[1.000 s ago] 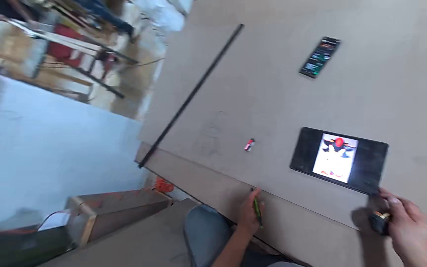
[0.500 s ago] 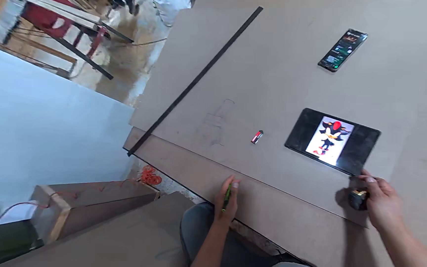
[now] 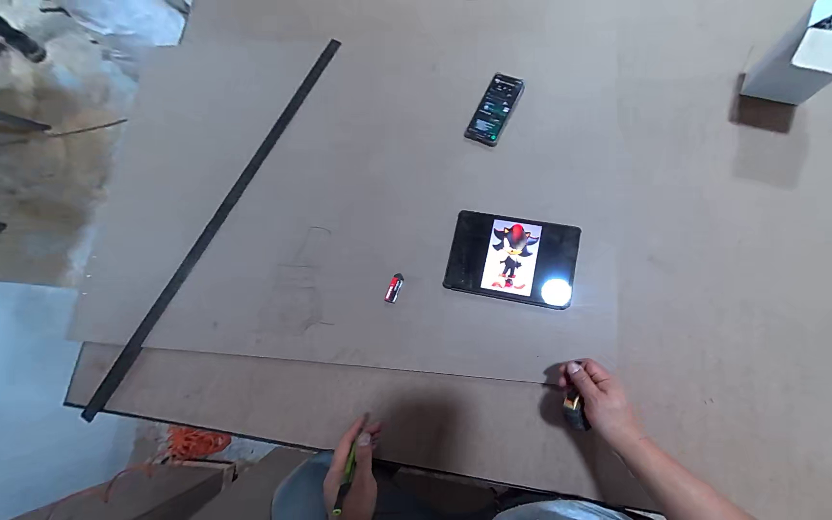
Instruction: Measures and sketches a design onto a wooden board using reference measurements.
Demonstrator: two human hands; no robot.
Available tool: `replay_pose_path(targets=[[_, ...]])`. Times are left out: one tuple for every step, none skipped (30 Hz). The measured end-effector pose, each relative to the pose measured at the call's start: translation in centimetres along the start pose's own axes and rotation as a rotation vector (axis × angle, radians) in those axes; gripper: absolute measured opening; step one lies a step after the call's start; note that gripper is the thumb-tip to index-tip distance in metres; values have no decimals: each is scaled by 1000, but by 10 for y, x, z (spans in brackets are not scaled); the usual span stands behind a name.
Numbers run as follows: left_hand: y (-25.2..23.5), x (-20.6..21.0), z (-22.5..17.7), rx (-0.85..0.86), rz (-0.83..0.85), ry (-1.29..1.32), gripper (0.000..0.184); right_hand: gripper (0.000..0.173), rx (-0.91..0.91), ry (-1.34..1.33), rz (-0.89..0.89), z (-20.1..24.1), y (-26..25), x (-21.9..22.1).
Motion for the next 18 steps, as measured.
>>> replay_pose_path(targets=[[-4,-2,-1,0,-3,10,56,30,24,12,65,-3,0,5],[-10,-4,-2,6,-8,19,55,30,47,32,130,-4,-2,12],[-16,-6,-3,16,-16,21,55,31,74,58,196,-5,-4,19],[-25,-8,-3,29,-24,23,55,32,103,91,266,-4,-8,29],[-35,-11,-2,44,-31,24,56,33,132,125,342,0,-11,42],[-48,-14,0,66,-43,25,57,34,150,158,425,4,-15,57],[-63,-17,3,90,-54,33,58,36,157,190,516,9,-19,76],[-79,-21,6,110,-59,44,60,37,162,222,610,14,-24,99],[-98,-23,11,120,-62,56,60,38,158,249,710,17,-28,124],[-115,-25,15,130,-77,70,57,39,148,278,819,20,-31,151],[-131,-26,20,128,-92,91,51,40,123,305,934,21,-33,182],[-146,-27,25,113,-109,121,46,40,82,346,1054,22,-35,215],[-159,-27,32,100,-127,152,44,39,42,398,1170,22,-35,249],[-169,-26,40,91,-138,177,42,37,16,450,1288,23,-34,283],[-173,-25,45,84,-151,188,40,35,2,479,1405,22,-31,316],[-173,-22,48,88,-161,200,36,32,-2,471,1519,19,-29,346],[-171,-18,47,101,-159,211,32,30,12,436,1628,13,-28,371],[-167,-16,45,103,-157,224,28,28,56,376,1725,7,-27,390]])
Point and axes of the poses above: each hand's wrist, its own y-axis away from the middle knuckle, its own x-axis out of the palm, z = x × y, the point moved 6 cm from there along -y, towards the middle knuckle, and after that the axes turned 11 degrees about -y, right-handed, at the moved point
